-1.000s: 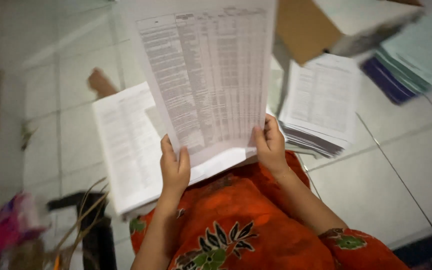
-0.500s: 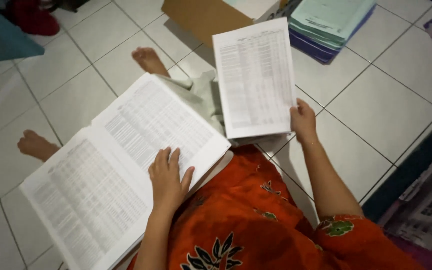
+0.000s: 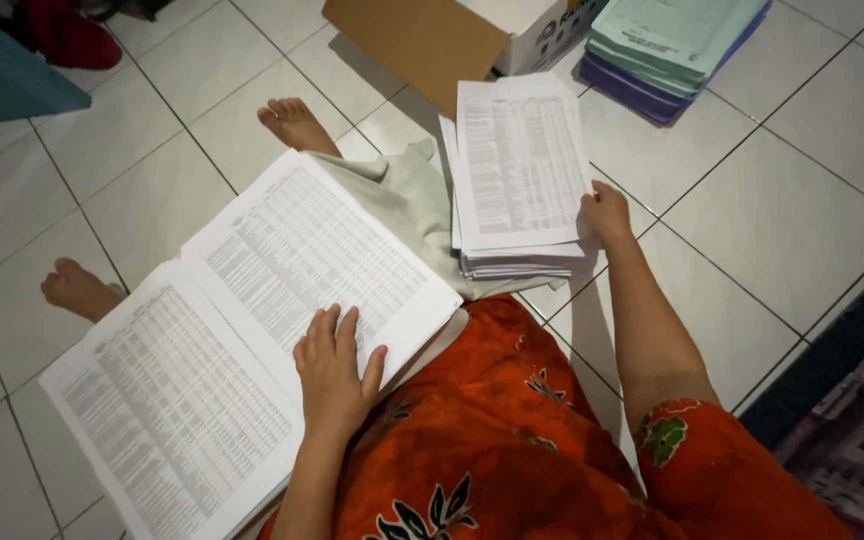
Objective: Flipping through a large stack of printed documents and organizing them while sitting on the floor.
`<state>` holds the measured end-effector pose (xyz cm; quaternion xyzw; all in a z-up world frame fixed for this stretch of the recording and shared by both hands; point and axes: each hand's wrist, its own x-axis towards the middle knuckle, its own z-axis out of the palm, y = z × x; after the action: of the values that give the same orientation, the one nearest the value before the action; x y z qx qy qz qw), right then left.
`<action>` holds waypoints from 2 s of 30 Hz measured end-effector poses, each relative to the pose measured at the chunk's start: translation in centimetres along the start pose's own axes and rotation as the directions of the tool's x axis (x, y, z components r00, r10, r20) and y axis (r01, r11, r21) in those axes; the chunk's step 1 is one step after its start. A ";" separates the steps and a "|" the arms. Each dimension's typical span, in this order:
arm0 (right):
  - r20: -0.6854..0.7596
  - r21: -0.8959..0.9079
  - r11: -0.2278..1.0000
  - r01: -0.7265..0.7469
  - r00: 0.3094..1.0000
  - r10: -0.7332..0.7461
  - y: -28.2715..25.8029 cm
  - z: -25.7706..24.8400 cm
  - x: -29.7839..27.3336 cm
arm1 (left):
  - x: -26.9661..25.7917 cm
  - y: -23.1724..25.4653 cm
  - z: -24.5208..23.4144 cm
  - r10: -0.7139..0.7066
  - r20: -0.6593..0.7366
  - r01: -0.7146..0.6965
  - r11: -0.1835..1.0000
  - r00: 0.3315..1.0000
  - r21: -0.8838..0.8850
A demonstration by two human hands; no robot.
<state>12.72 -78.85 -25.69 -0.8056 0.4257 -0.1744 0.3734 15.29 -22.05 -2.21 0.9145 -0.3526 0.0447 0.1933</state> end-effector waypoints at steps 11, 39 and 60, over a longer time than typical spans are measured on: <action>-0.191 0.221 0.533 0.817 0.572 -0.798 -22.8 -1.9 -22.8 | -2.7 -2.2 -1.2 0.076 -0.531 -0.050 0.997 0.844 0.064; 0.811 -0.131 0.278 0.951 0.265 -0.522 -28.7 -6.9 -32.4 | -21.5 -7.1 -5.7 -0.263 -0.289 0.315 0.937 0.921 0.152; 0.632 0.042 0.542 0.839 0.398 -0.665 -29.0 -6.6 -32.1 | -21.5 -7.4 -4.5 -0.379 -0.230 0.386 0.922 0.896 -0.017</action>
<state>6.37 -45.22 1.65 -0.9644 -0.1059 -0.0079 0.2421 4.35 -1.85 -5.18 0.9573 -0.1407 0.1160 0.2245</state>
